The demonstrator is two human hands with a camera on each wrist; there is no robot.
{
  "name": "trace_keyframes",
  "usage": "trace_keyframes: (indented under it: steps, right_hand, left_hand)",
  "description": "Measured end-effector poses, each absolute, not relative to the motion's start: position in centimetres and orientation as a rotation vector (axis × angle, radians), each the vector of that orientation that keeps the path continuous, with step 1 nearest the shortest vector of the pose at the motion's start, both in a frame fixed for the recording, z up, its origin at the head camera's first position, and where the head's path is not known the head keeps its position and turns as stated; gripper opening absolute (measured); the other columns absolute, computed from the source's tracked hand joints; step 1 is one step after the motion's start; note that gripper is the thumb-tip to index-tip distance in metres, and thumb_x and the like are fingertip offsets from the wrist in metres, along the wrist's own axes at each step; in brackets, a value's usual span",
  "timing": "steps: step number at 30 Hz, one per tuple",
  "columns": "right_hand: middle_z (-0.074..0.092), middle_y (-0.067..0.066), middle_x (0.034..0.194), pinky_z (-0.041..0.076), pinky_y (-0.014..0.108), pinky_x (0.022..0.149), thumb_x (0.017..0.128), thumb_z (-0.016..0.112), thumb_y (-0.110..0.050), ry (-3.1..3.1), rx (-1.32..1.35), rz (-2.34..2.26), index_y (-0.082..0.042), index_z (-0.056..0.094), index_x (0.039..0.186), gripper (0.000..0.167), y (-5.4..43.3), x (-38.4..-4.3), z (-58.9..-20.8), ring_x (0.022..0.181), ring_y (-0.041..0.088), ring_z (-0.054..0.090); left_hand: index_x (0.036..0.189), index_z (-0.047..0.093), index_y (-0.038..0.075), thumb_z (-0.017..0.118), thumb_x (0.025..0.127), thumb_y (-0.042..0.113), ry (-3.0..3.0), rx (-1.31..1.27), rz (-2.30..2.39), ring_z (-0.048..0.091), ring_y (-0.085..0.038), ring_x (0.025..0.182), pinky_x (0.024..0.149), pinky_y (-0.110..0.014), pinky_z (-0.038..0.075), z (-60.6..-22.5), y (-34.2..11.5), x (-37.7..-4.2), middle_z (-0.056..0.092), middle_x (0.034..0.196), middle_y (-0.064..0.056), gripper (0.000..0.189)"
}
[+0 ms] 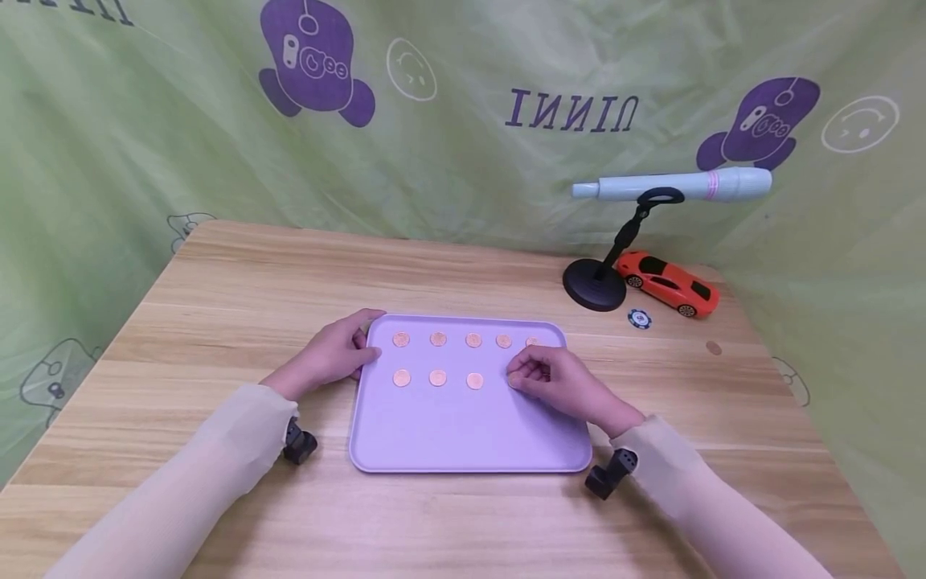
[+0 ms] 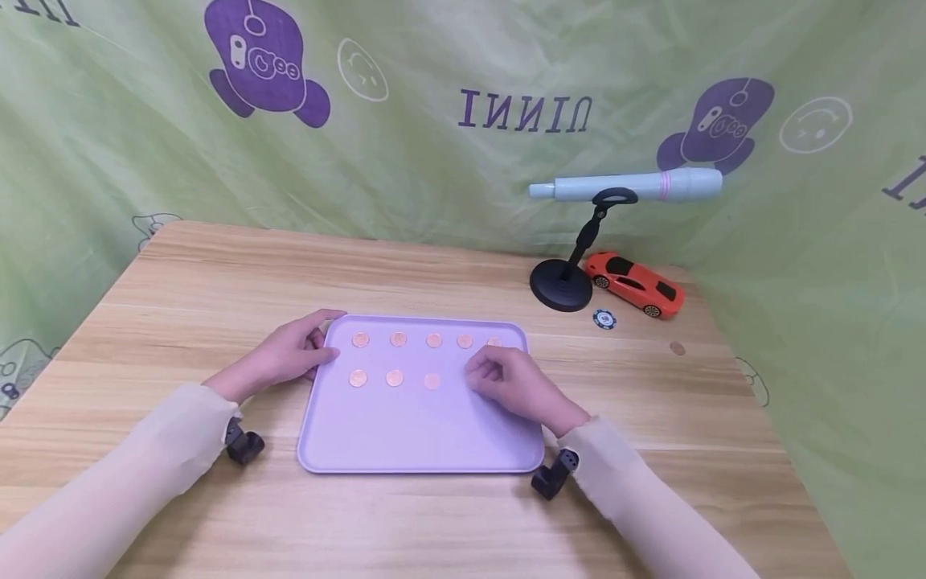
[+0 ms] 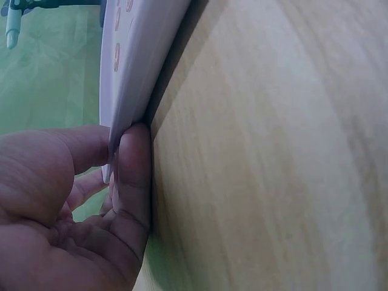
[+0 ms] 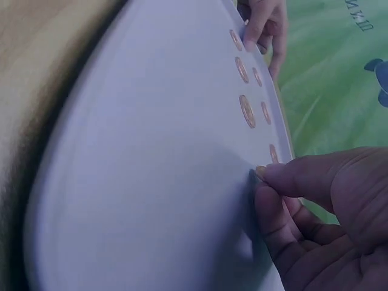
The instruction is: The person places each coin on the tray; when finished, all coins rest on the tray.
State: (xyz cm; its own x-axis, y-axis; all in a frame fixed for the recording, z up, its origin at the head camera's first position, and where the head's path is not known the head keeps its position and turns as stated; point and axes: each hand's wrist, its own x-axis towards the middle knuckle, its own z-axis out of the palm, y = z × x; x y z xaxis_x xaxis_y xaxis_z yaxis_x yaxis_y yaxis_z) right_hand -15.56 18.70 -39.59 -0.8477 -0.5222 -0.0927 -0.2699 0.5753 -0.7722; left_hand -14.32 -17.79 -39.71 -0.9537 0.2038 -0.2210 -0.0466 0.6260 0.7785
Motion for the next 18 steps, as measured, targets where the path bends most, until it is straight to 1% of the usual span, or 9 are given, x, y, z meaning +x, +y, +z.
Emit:
trace_keyframes:
  steps: [11,18]
  right_hand:
    - [0.073,0.004,0.092,0.055,0.019,0.075,0.095,0.076,-0.007,2.522,-0.719,-1.094,-0.008,0.077,0.104,0.01,17.86,-15.32,-39.66,0.084,0.013,0.063]
    - [0.071,0.005,0.089,0.051,0.019,0.073,0.094,0.076,-0.005,2.557,-0.734,-1.072,-0.006,0.078,0.103,0.009,17.67,-15.24,-39.73,0.082,0.012,0.059]
  left_hand:
    - [0.158,0.04,0.006,0.064,0.1,0.006,2.57,0.119,1.224,0.057,-0.015,0.066,0.06,-0.026,0.06,-39.77,-17.84,-14.3,0.055,0.09,-0.012,0.063]
    - [0.158,0.04,0.006,0.065,0.1,0.006,2.572,0.132,1.233,0.057,-0.015,0.066,0.061,-0.027,0.061,-39.77,-17.82,-14.29,0.055,0.09,-0.012,0.063]
